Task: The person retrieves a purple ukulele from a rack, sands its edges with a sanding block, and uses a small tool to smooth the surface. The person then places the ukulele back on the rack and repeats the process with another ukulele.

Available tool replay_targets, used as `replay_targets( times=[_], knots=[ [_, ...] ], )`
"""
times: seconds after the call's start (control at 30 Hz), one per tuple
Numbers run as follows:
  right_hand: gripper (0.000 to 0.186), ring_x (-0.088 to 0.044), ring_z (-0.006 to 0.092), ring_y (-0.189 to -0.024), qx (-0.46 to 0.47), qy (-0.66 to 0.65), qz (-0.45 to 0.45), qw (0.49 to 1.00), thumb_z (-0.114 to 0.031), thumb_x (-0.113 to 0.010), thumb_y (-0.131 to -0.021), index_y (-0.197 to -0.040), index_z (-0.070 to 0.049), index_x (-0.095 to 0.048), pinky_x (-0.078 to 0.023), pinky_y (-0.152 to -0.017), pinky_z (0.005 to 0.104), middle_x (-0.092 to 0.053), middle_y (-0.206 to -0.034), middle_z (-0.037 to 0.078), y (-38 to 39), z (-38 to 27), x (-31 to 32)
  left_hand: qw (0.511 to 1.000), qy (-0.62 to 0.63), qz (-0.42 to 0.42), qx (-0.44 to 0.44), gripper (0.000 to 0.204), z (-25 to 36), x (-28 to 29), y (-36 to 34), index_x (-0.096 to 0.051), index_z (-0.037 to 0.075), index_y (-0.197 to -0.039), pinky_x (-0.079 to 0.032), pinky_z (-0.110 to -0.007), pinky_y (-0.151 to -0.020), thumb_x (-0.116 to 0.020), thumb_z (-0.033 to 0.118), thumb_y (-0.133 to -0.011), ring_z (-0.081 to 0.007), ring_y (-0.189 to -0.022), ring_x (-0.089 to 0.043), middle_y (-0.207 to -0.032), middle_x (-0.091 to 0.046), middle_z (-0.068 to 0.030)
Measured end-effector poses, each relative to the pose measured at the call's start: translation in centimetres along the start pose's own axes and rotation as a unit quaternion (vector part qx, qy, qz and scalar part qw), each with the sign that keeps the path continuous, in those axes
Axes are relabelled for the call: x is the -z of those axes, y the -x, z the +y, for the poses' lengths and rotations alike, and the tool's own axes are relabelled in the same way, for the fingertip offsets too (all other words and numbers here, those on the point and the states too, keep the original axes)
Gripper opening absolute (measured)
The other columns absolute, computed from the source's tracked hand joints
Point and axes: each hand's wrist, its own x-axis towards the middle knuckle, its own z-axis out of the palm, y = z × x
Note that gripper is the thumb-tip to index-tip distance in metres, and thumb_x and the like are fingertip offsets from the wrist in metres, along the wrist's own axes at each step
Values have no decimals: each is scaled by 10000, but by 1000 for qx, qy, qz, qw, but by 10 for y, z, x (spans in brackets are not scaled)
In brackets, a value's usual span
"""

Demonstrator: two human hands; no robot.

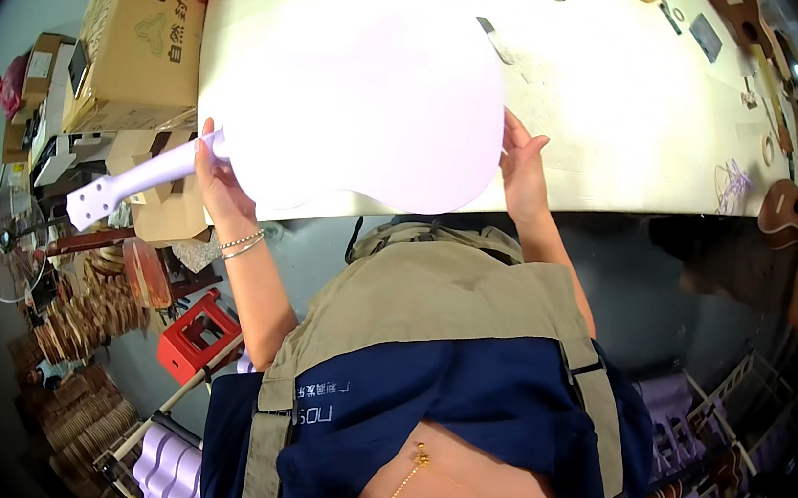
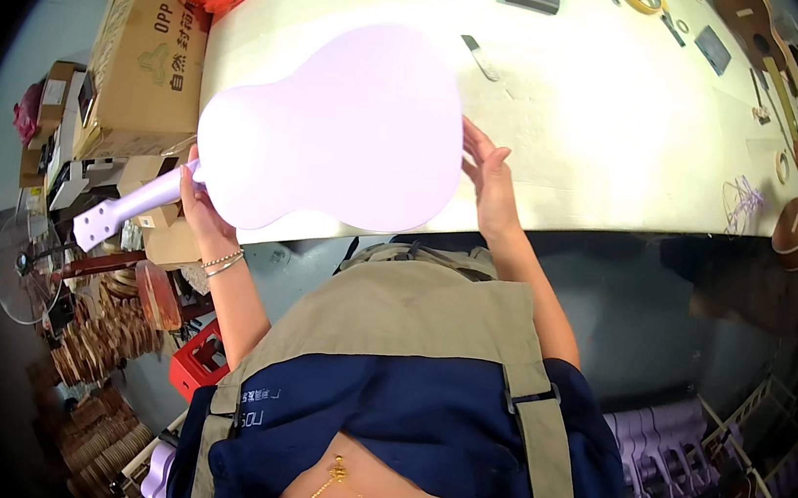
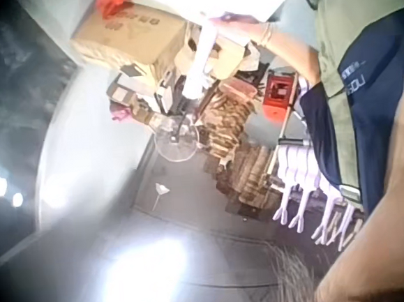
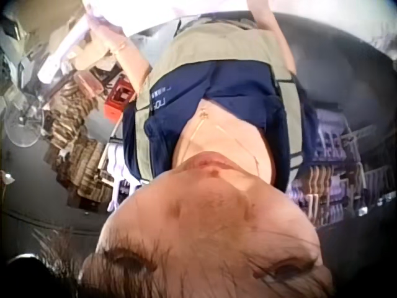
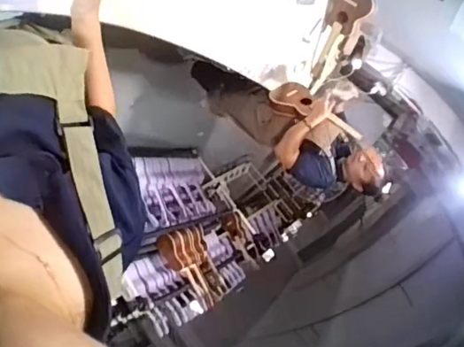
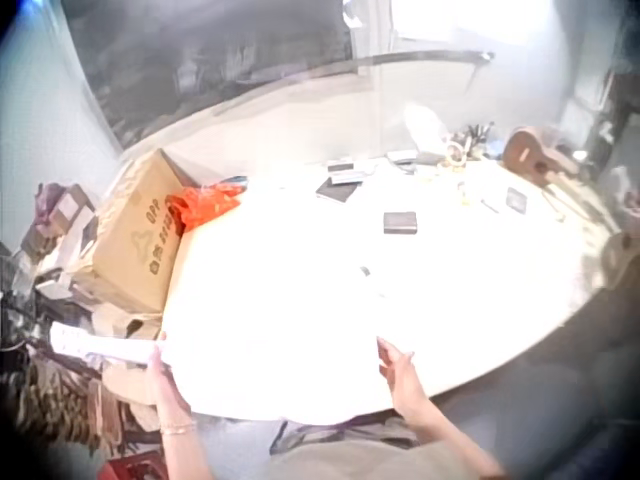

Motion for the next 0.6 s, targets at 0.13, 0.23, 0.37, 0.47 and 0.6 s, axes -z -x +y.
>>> replay_targets(
  times=[0.13,0.23,0.37,0.47,0.6],
  knots=[
    [948,-376,290,-1264,6,7,-31,999,-758,-108,-804,-1403,-45,-286,-298,-1034,438,-346,-1403,151,9,-11,-12,999,-8,14,30,547,-7,10,1,-428,60,-1287,-453,-388,-937,-516,422,-887,-236,-1104,-516,-1222,-492,-123],
    [943,-398,291,-1251,-23,37,-29,999,-755,-86,-804,-1415,-59,-268,-310,-1031,414,-386,-1377,151,10,-19,-13,999,-24,20,37,564,-3,8,3,-422,33,-1283,-450,-373,-942,-504,435,-896,-238,-1094,-522,-1205,-503,-124],
    [909,-406,256,-1250,-51,20,-16,998,-722,-69,-826,-1416,-58,-260,-292,-1049,379,-408,-1367,123,11,-17,-13,998,-47,31,24,547,6,8,9,-435,24,-1275,-452,-383,-952,-486,426,-907,-241,-1116,-523,-1228,-518,-131],
    [798,-324,221,-1305,-95,-81,24,992,-626,-68,-890,-1406,-54,-277,-213,-1091,356,-360,-1407,103,8,2,-6,999,-37,34,0,506,12,-11,24,-414,-1,-1281,-510,-364,-870,-457,369,-938,-250,-1004,-593,-1173,-538,-220],
    [827,-357,211,-1275,-74,-173,44,981,-639,-106,-884,-1369,-5,-320,-262,-1063,353,-409,-1369,103,6,44,21,999,-40,-14,-28,469,20,-47,45,-393,-13,-1303,-536,-382,-835,-465,285,-948,-274,-1005,-591,-1141,-544,-224]
  ],
)
